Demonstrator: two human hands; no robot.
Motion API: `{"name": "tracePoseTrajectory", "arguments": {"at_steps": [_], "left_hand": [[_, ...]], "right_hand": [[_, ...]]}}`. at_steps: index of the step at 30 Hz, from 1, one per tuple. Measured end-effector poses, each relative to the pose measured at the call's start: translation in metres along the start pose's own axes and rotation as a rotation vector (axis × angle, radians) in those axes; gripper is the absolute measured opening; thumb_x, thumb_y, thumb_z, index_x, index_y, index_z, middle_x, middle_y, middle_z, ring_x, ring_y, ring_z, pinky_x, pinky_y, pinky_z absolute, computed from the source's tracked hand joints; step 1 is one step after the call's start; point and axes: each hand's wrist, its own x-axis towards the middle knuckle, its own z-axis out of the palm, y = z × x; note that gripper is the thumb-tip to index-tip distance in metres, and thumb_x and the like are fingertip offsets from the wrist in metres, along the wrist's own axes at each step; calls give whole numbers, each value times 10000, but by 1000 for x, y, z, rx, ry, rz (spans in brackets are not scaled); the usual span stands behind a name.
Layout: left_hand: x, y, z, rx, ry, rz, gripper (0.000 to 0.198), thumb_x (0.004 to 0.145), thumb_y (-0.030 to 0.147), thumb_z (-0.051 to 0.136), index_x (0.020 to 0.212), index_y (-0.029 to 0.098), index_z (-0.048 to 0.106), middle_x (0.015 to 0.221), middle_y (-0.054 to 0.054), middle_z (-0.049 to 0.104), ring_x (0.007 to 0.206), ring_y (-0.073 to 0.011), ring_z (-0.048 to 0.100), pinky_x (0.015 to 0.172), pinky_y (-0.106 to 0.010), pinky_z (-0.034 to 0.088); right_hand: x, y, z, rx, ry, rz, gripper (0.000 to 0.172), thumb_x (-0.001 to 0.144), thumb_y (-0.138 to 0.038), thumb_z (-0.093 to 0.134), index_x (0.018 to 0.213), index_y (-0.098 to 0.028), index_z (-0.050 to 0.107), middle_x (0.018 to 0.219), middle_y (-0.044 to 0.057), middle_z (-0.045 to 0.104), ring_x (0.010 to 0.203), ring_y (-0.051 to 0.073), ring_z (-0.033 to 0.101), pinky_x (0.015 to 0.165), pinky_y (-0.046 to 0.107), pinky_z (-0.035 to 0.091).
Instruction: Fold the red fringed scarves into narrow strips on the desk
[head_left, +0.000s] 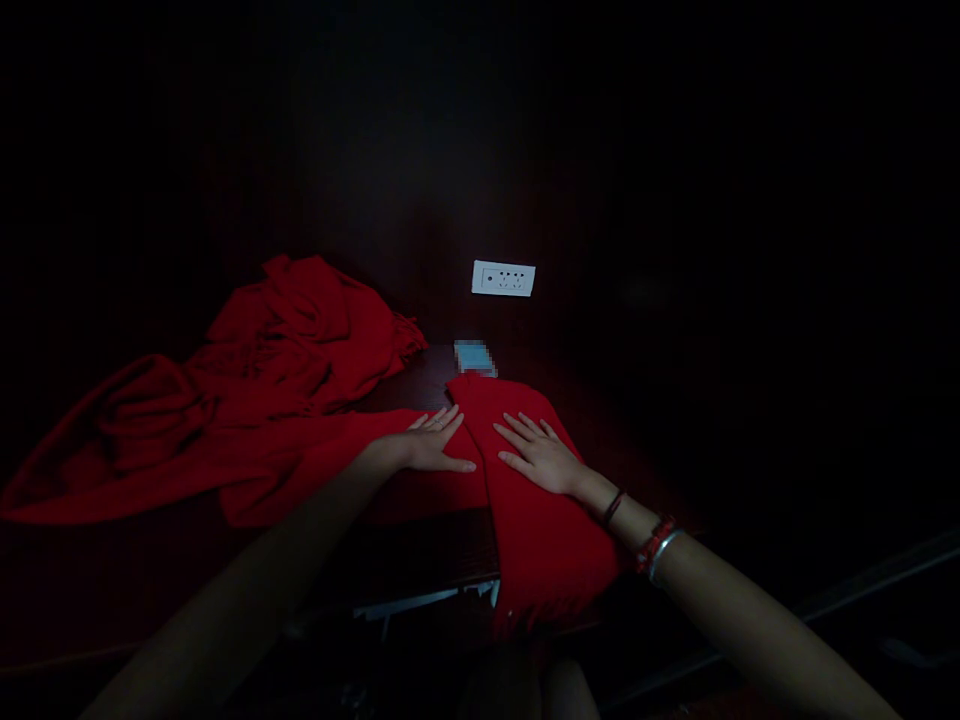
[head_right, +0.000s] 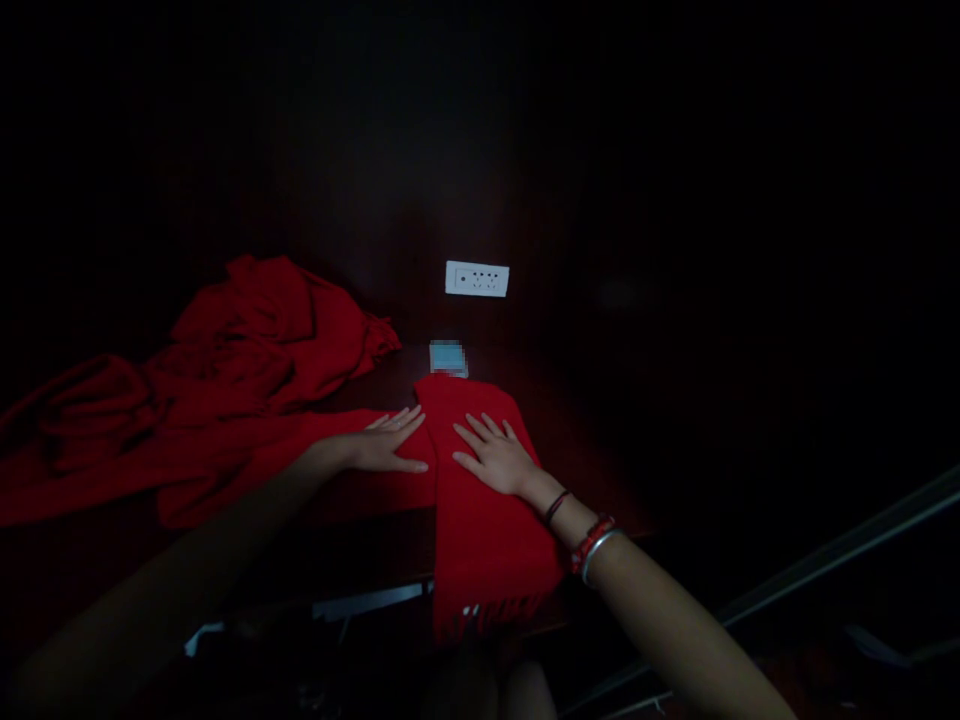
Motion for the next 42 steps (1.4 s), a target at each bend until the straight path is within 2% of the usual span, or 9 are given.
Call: {"name": "tracePoseTrajectory", "arguments": {"at_steps": [7,11,15,18,22,25,28,33,42], "left_hand": [[-1,-12,-4,-25,10,14,973,604,699,318,1284,80,2,1324,-140,-33,1205,-246,-32,960,-389,84],[-4,-4,-8,-27,-21,-10,1006,589,712,317,1281,57,-5,1317,-154,-49,1204,-252,-31,960,-391,87],[-13,6,-6,2,-58,-65,1004,589,716,311,1281,49,18,1316,-157,-52,1199,-266,-49,955,-416,73],[-21,12,2,25,6,-12,955,605,708,306,1287,90,52,1323,-138,-31,1200,-266,-47,951,-431,71],[-26,13,8,43,67,20,912,626,699,288,1289,113,69,1328,-128,-15,1202,-263,-35,952,-431,68],[-25,9,6,26,42,-6,873,659,681,256,1288,105,70,1331,-132,3,1205,-260,-10,950,-421,94],[-21,4,3,21,118,-65,758,730,624,171,1285,110,110,1334,-134,75,1209,-248,42,940,-410,144],[-9,2,9,89,369,-162,578,806,497,158,1255,139,225,1295,-127,246,1186,-237,185,916,-397,210],[3,4,21,139,469,-91,635,781,534,214,1238,97,256,1278,-135,271,1190,-255,158,943,-392,192]], "right_hand": [[5,5,-18,125,-130,-26,609,735,-611,181,1261,-305,191,1341,23,139,1211,243,66,938,478,88],[23,-2,-29,106,-25,3,580,756,-585,159,1261,-301,192,1339,24,150,1210,240,69,929,496,69],[38,-6,-15,42,-10,73,556,774,-557,152,1266,-300,172,1342,20,139,1208,253,64,915,516,69],[45,-3,-5,51,-37,100,570,766,-568,153,1262,-291,198,1337,28,161,1203,265,91,910,514,91],[54,-2,-13,125,-26,81,557,764,-552,225,1211,-237,333,1272,60,314,1149,236,262,906,403,215],[62,4,-23,111,96,199,466,780,-482,286,1127,-207,432,1176,78,429,1053,208,389,856,330,290],[69,20,-29,36,178,318,387,771,-378,374,1081,-165,464,1129,100,457,1012,204,419,821,301,316],[88,44,-31,17,125,156,300,785,-254,372,1031,-145,506,1022,84,531,929,152,476,774,204,331],[124,23,-20,46,81,115,285,722,-418,455,882,-217,580,1025,57,528,969,195,450,779,314,339]]}}
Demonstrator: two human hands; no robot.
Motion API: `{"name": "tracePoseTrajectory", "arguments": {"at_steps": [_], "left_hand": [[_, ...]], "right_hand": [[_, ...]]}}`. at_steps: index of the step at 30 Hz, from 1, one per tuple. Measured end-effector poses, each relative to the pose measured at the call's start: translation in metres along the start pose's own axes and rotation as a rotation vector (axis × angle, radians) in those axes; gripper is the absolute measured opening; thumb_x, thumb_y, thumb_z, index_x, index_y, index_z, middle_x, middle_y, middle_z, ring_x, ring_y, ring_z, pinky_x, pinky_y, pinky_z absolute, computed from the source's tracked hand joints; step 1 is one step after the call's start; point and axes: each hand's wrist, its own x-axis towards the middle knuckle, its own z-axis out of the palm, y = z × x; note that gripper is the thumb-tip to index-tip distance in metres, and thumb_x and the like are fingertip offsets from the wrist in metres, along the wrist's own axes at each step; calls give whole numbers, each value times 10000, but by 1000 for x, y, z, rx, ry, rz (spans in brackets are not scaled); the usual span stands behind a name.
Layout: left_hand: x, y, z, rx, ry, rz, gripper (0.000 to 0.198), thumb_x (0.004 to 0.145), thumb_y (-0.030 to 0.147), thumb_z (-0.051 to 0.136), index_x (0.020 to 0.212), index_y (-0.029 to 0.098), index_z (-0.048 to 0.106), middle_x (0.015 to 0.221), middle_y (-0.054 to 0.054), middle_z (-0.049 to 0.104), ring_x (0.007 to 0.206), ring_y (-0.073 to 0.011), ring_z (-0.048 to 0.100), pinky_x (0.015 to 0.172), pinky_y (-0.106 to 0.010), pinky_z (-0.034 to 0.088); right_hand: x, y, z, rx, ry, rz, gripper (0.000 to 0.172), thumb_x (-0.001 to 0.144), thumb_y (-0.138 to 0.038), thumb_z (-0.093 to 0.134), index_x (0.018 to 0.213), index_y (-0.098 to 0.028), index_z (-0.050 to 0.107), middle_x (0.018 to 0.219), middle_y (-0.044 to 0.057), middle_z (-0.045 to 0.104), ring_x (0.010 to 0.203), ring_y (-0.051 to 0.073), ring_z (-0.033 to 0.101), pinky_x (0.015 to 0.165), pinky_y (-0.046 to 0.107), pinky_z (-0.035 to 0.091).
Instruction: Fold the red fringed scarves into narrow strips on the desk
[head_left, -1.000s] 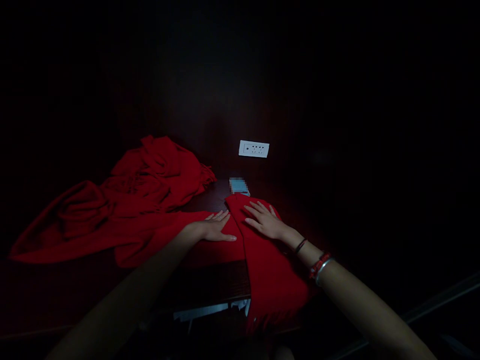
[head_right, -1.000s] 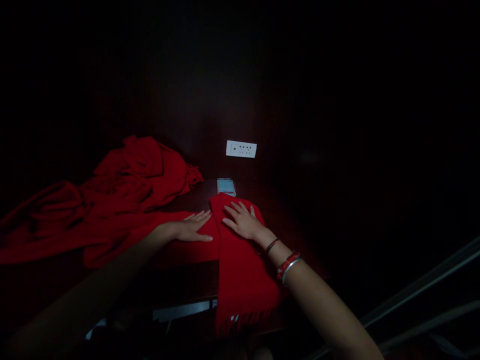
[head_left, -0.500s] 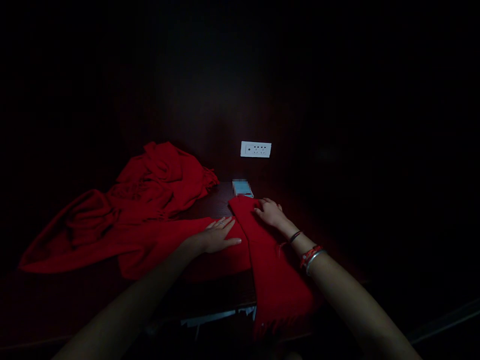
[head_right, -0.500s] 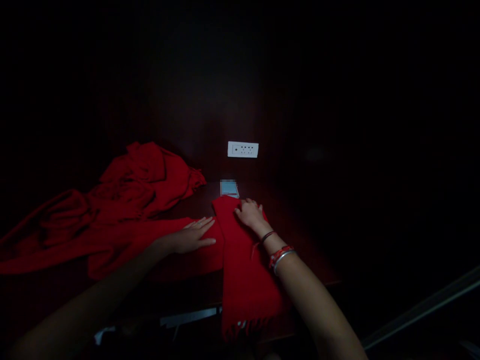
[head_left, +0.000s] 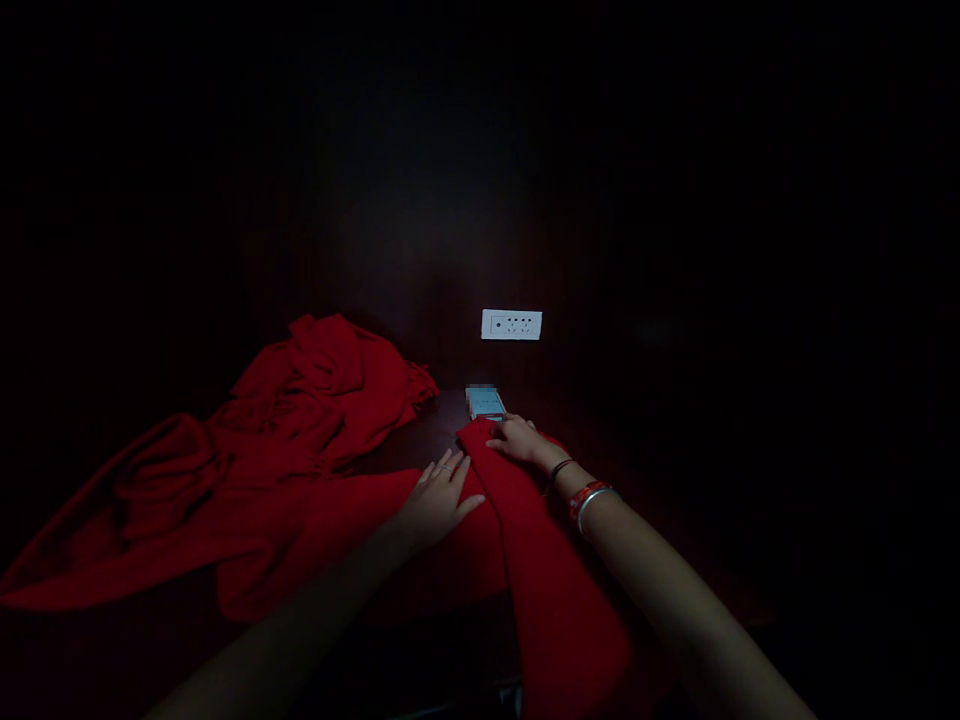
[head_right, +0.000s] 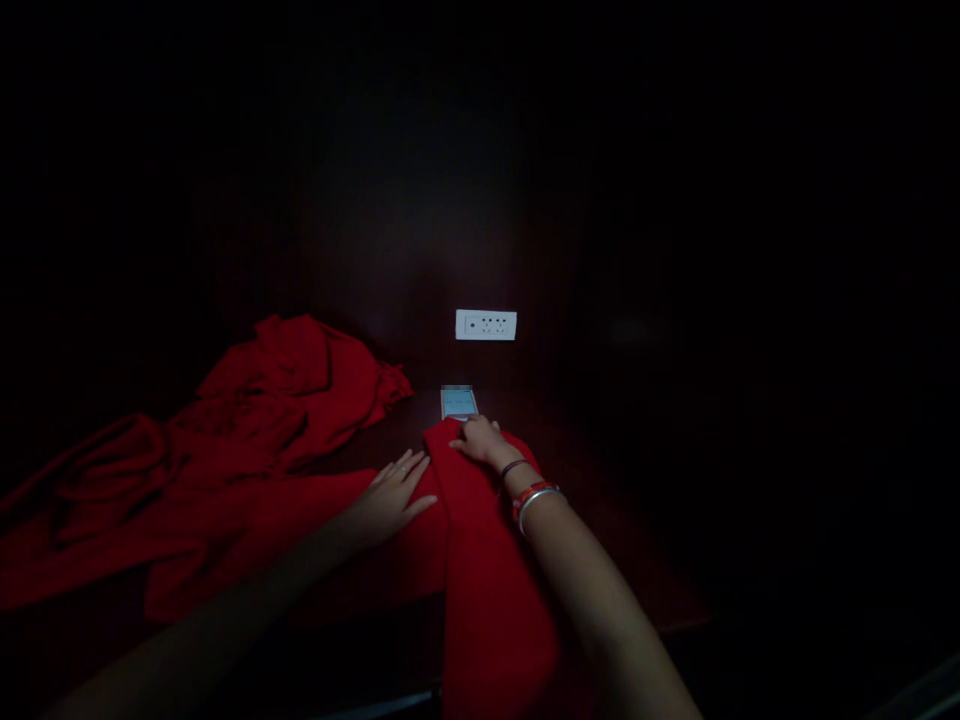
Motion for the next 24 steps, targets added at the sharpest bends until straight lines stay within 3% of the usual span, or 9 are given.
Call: {"name": "tracePoseTrajectory", "arguments": {"at_steps": [4,6,12,15,20,24], "left_hand": [[-10,20,-12,-46,56,95,508,787,479,287,1158,149,392,1109,-121,421,1025,-230,397,869,-346,313],[-18,31,-16,-79,21,189,495,767,494,328,1162,203,393,1090,-106,416,992,-230,416,848,-367,327],[-32,42,-22,-137,-211,296,515,740,561,313,1220,398,221,1323,-65,119,1166,-383,102,852,-581,157],[-32,40,-25,-156,-282,322,500,745,571,285,1215,415,215,1334,-48,108,1167,-395,62,842,-600,130],[-30,41,-25,-208,-180,378,472,765,510,335,1196,319,329,1219,-52,352,1135,-293,252,883,-494,212],[-27,44,-26,-280,-65,406,353,798,389,369,1098,231,466,1055,-40,483,988,-175,411,856,-327,309]], "right_hand": [[12,-3,6,38,-42,94,176,692,-303,512,816,-201,587,913,59,586,853,199,523,704,306,375],[16,1,3,69,-16,130,169,712,-279,481,812,-186,580,896,64,593,824,182,536,677,267,383],[20,29,-19,142,121,290,312,812,-245,273,1010,-124,482,991,122,547,849,157,523,659,225,381],[19,36,-24,178,78,293,277,775,-281,380,950,-125,527,931,100,577,799,152,536,635,216,390],[27,21,-21,375,-114,86,259,682,-325,533,868,-153,587,865,19,600,777,118,532,663,177,393],[46,10,-20,416,-200,199,208,570,-203,625,745,-91,607,802,82,597,761,189,534,668,249,409]]}}
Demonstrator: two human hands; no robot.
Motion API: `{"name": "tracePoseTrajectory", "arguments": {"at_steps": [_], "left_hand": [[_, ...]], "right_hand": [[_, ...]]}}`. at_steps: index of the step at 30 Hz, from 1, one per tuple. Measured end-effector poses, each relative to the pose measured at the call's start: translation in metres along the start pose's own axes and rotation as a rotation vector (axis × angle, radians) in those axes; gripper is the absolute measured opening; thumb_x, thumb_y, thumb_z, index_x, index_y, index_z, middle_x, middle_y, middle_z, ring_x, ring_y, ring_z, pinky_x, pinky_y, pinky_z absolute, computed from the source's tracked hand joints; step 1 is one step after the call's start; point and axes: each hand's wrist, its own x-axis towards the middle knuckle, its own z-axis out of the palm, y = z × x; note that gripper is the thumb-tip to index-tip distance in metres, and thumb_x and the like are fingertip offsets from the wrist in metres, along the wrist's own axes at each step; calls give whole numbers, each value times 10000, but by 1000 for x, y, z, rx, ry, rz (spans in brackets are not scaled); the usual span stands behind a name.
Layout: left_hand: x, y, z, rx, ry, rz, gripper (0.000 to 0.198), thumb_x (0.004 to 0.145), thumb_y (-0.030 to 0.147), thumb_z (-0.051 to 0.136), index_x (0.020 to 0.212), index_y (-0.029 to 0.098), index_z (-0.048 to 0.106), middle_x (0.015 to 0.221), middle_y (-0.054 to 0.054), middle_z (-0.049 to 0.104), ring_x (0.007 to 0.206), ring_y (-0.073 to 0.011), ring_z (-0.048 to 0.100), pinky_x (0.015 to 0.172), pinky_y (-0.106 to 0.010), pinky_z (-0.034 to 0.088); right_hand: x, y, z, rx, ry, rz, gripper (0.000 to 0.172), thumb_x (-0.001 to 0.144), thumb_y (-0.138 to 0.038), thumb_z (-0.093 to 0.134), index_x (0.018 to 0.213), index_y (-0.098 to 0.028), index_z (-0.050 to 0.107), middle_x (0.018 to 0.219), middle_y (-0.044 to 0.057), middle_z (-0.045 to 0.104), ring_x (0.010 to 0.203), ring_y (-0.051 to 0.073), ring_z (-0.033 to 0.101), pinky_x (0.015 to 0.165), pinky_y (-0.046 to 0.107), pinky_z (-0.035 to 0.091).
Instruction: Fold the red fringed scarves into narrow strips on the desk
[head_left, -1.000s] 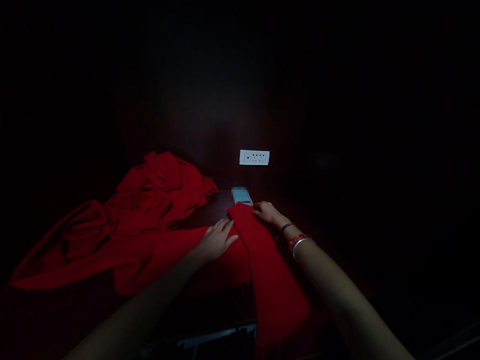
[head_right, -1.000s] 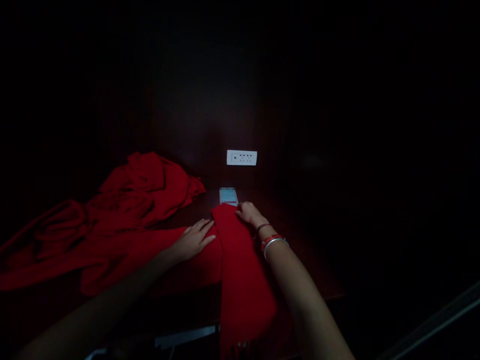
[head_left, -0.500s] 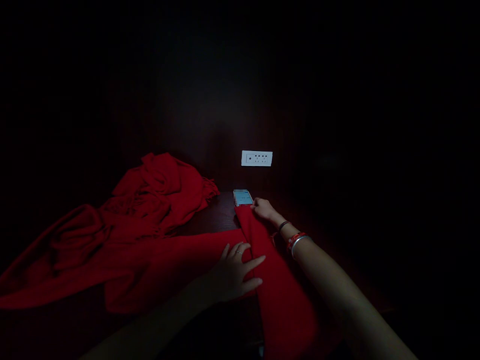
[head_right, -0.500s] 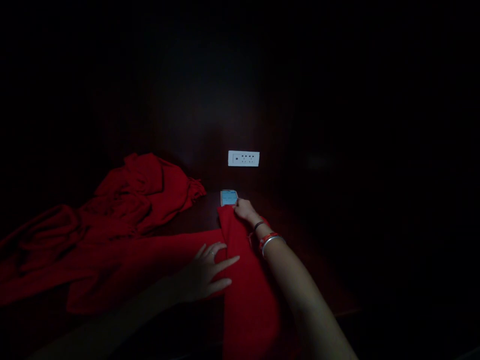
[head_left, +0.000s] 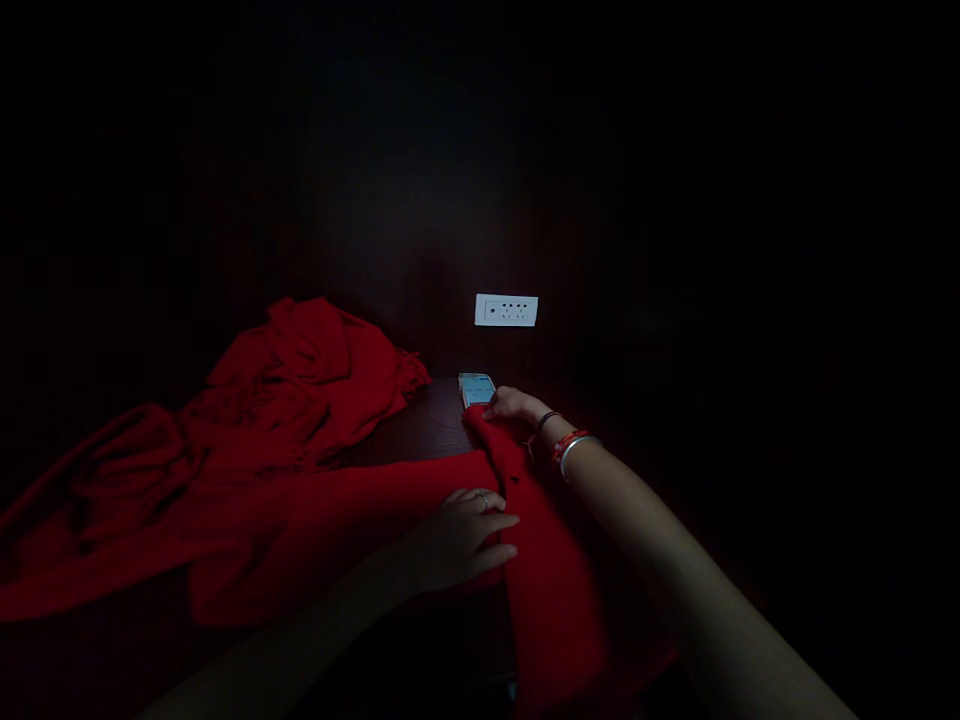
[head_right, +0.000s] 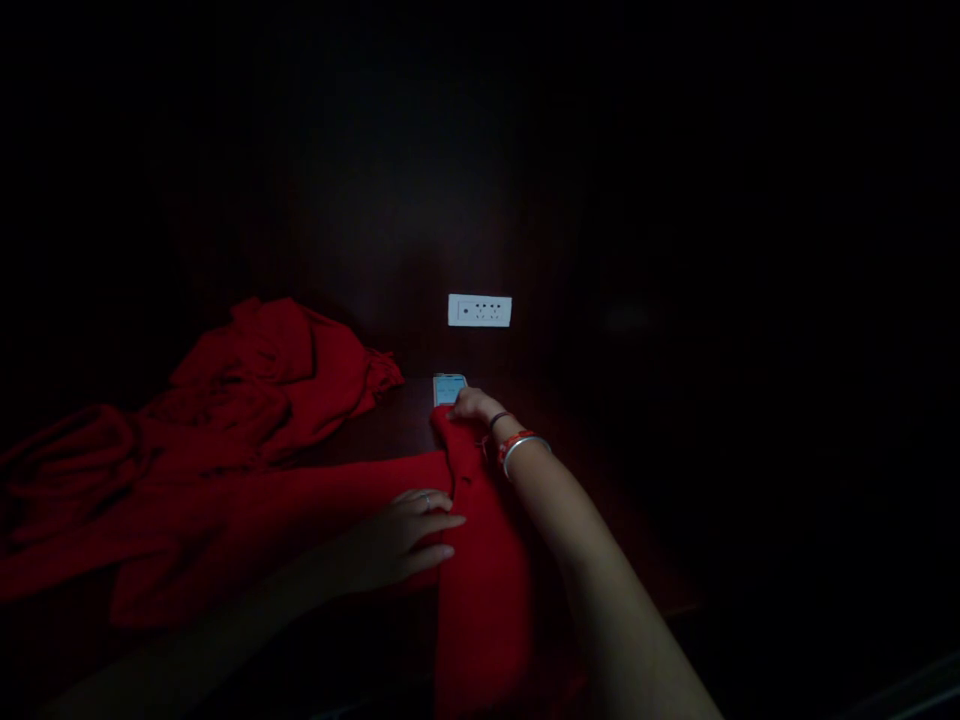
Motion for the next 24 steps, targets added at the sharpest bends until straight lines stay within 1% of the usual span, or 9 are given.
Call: {"name": "tracePoseTrajectory", "arguments": {"at_steps": [2,6,9,11,13,15,17,19,24], "left_hand": [[2,2,-1,-19,32,-14,318,805,347,373,1066,210,492,977,-32,512,903,-147,450,816,-284,339],[3,4,-2,-23,35,9,302,776,331,434,1040,204,510,939,-28,524,859,-150,459,776,-270,355],[5,4,-3,-79,43,9,251,785,297,425,985,195,538,919,-22,536,838,-136,470,759,-250,359],[5,4,-4,-136,63,-38,223,808,256,380,916,179,559,858,-15,553,800,-118,482,734,-228,366],[5,5,-7,-159,56,-54,202,797,239,393,871,177,570,821,-9,560,785,-116,485,730,-226,365],[4,8,-9,-165,13,-17,173,764,236,445,869,192,575,829,-3,560,794,-122,486,749,-236,356],[3,10,-11,-185,-17,16,179,756,228,454,892,211,570,855,3,555,808,-121,488,762,-236,351],[4,8,-10,-205,26,-32,200,780,233,410,921,212,550,873,0,546,812,-119,488,756,-232,359],[9,-19,-1,-52,395,-429,288,812,280,319,1036,164,457,888,-45,501,823,-156,473,759,-284,369]], "right_hand": [[8,-2,-2,50,-11,0,191,569,-146,605,751,-89,600,793,86,597,731,190,539,640,260,423],[13,-1,-5,204,-56,-66,294,647,-130,510,939,-146,545,852,43,593,689,129,550,594,221,443],[13,-1,-2,444,-137,-199,445,642,-93,501,1070,-208,472,867,3,590,699,101,552,627,214,447],[15,-3,3,630,-171,-267,449,625,-49,488,1048,-198,504,839,-1,598,697,94,550,673,227,438],[19,-5,8,731,-119,-251,390,622,-16,456,971,-154,565,840,18,606,703,93,546,720,240,422],[25,-7,13,757,-7,-191,393,629,10,414,959,-126,576,901,41,601,735,96,544,753,249,408],[29,-8,15,715,84,-156,433,647,18,375,1019,-125,544,978,52,579,786,106,540,772,264,399],[30,-8,15,577,128,-193,444,666,6,366,1057,-138,518,1048,50,547,859,117,522,805,277,381],[4,2,8,19,136,-520,406,702,-123,461,1106,-164,478,1164,49,456,1056,145,397,914,290,272]]}}
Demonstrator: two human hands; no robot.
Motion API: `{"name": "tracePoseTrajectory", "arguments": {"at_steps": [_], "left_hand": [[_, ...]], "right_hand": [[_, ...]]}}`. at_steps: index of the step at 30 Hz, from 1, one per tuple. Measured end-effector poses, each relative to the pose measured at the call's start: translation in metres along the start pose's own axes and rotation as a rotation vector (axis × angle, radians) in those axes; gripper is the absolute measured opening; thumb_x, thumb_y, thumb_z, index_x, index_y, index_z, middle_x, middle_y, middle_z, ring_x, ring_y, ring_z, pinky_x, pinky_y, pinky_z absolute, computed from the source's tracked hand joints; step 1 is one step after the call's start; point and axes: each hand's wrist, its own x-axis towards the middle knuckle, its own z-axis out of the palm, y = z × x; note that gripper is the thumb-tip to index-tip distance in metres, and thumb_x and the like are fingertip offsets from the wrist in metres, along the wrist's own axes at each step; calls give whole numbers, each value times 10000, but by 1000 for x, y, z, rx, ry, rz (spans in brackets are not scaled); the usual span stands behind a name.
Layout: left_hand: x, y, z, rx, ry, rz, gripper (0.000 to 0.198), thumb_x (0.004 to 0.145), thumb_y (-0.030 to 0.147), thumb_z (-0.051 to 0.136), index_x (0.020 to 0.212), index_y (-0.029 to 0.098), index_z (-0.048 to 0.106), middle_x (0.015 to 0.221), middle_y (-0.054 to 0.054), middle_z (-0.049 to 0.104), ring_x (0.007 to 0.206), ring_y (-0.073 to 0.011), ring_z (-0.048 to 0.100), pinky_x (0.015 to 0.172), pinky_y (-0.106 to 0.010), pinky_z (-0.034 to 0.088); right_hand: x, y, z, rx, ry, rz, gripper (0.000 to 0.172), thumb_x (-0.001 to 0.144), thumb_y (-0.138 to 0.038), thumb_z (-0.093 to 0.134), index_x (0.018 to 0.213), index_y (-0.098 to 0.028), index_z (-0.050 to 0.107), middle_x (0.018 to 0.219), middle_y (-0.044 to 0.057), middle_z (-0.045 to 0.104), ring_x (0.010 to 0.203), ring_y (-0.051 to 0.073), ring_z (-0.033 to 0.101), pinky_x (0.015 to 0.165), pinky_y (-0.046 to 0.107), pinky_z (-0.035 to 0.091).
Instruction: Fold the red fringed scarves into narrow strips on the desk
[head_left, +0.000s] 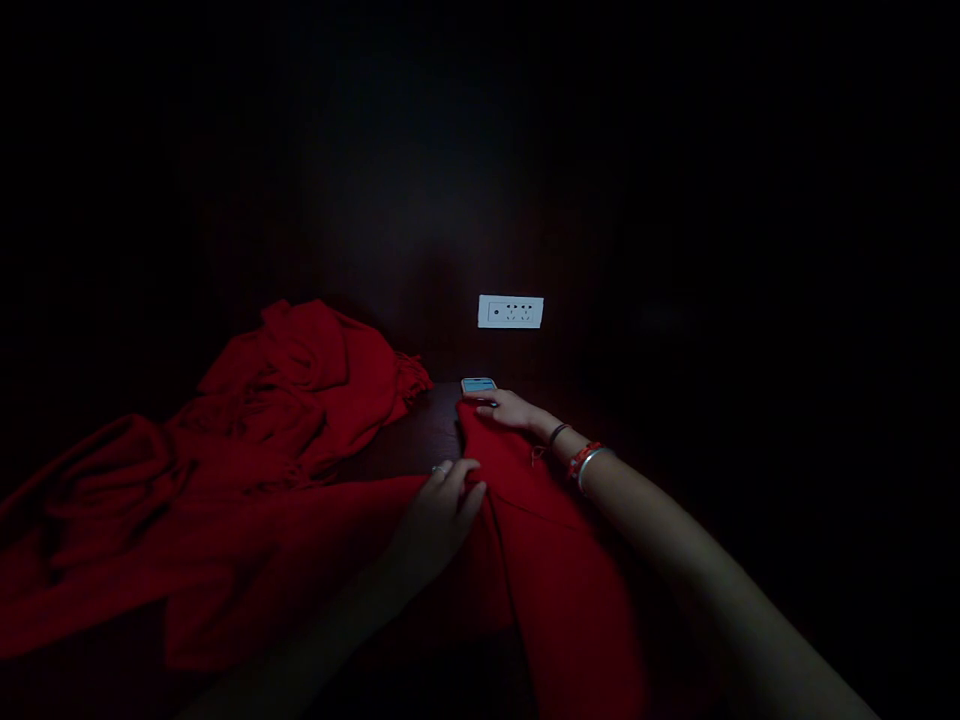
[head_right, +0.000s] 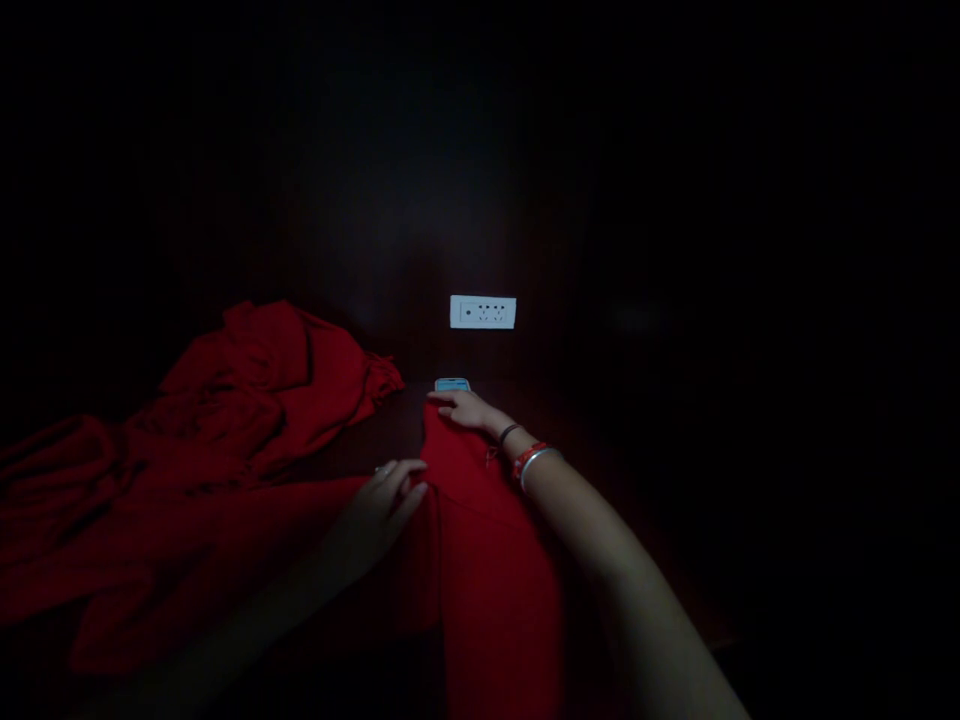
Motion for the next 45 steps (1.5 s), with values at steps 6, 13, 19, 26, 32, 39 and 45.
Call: {"name": "tracePoseTrajectory", "arguments": {"at_steps": [6,13,19,26,32,39,45], "left_hand": [[6,-31,8,234,-79,15,290,761,290,397,1001,166,503,965,-55,495,889,-183,449,789,-296,357],[5,-23,5,394,-215,-143,433,792,413,285,1136,189,421,1182,-93,410,1058,-266,364,808,-404,324],[-27,-14,-10,527,-399,-190,551,739,544,278,1179,234,395,1279,-106,292,1142,-395,189,812,-558,219],[4,-12,7,435,-314,-251,684,719,606,208,1282,224,139,1341,-93,94,1191,-330,85,860,-552,183],[7,-22,13,368,-409,-249,645,673,659,248,1239,353,213,1343,-26,115,1175,-374,72,845,-598,129],[25,2,14,408,-230,42,422,812,343,232,1113,144,452,1311,-57,231,1186,-244,184,913,-415,239],[27,2,33,398,-303,18,504,807,410,227,1240,156,274,1308,-84,230,1190,-216,186,924,-408,211]], "right_hand": [[-83,-3,-7,-281,155,157,454,789,-313,356,1192,-105,366,1176,124,411,1068,175,374,898,311,289],[-169,-24,18,-436,-100,325,577,790,-526,146,1269,-212,218,1316,80,210,1214,207,66,964,375,112],[-165,-34,11,-421,-184,675,750,704,-644,178,1285,-171,156,1330,145,119,1197,296,87,918,477,128],[-140,-26,0,-222,108,719,621,686,-314,477,1241,-182,233,1117,139,451,975,216,469,753,290,373],[-149,-10,-10,-29,344,772,555,608,-188,532,1135,-208,358,1008,47,531,841,148,528,670,211,404],[-145,0,-26,-324,118,572,423,636,-142,502,1059,-152,484,990,95,539,911,183,493,752,245,366],[-99,16,-26,-340,68,390,268,685,-214,507,946,-186,561,1004,42,545,919,145,483,789,218,339]]}}
